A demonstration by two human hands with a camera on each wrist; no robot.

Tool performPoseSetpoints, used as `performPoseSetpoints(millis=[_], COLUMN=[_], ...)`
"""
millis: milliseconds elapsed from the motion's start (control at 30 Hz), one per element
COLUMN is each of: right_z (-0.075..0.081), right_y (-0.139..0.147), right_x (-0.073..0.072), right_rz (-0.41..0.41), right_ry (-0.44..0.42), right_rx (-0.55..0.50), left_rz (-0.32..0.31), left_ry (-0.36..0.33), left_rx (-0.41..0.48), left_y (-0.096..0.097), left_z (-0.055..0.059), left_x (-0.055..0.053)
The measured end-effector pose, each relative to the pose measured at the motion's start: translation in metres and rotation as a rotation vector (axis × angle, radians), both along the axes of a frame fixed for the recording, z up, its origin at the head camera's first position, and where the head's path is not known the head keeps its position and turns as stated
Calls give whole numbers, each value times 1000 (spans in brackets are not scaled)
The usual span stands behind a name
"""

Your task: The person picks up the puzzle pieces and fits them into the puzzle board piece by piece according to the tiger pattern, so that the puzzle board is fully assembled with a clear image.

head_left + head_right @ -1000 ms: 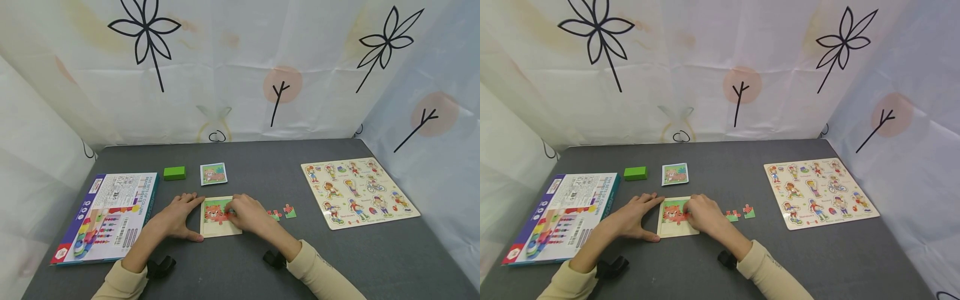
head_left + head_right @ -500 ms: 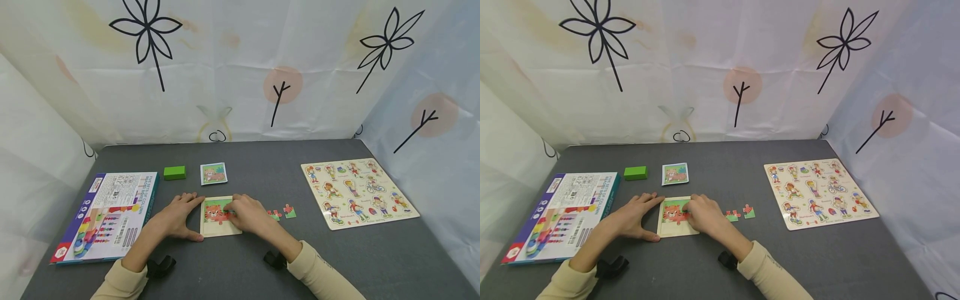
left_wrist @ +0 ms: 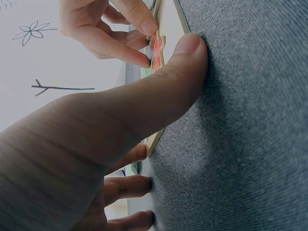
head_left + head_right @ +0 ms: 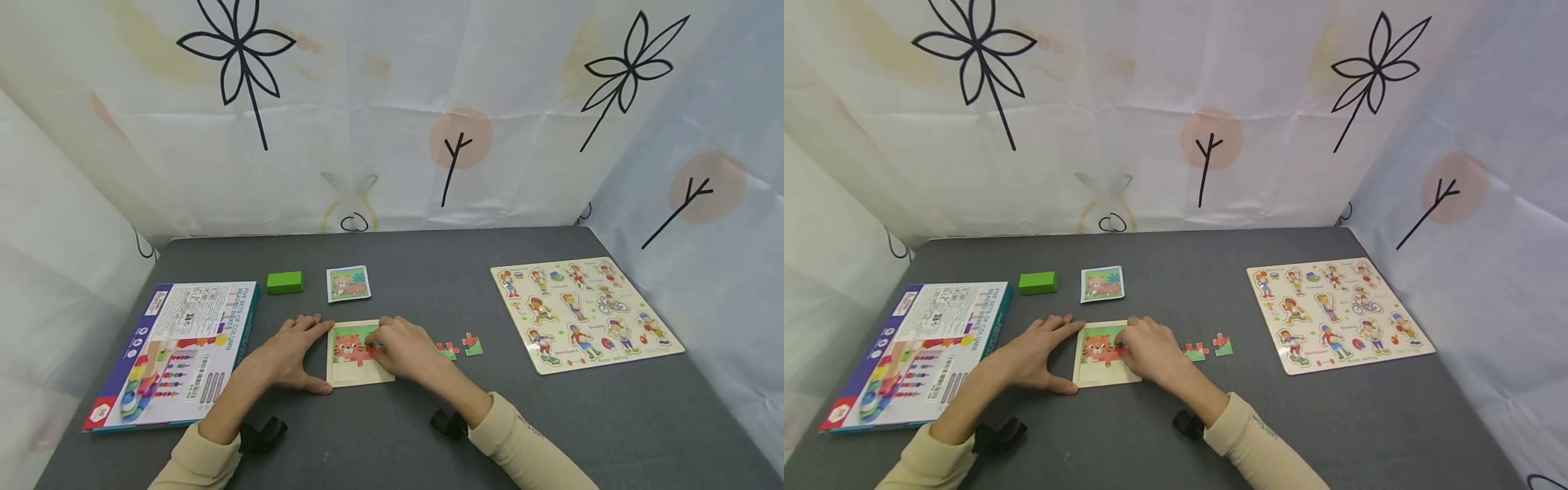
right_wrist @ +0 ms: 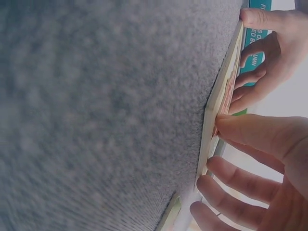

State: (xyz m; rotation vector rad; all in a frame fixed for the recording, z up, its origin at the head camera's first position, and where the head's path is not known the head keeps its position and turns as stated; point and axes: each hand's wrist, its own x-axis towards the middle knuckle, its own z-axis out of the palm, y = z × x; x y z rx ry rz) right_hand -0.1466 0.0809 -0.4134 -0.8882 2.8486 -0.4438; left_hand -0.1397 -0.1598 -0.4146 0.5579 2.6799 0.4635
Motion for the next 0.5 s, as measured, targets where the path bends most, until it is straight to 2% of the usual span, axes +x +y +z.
performPoseSetpoints(millis=[500], right_z=[15], right_y=[16], right_x=[0], right_rz=[-26], right_ry=[35], right_rx=[-69], left_rz=[-2], left_ry=[-6], left_rx=[3], left_y=[0], left_z=[1], left_x=[0])
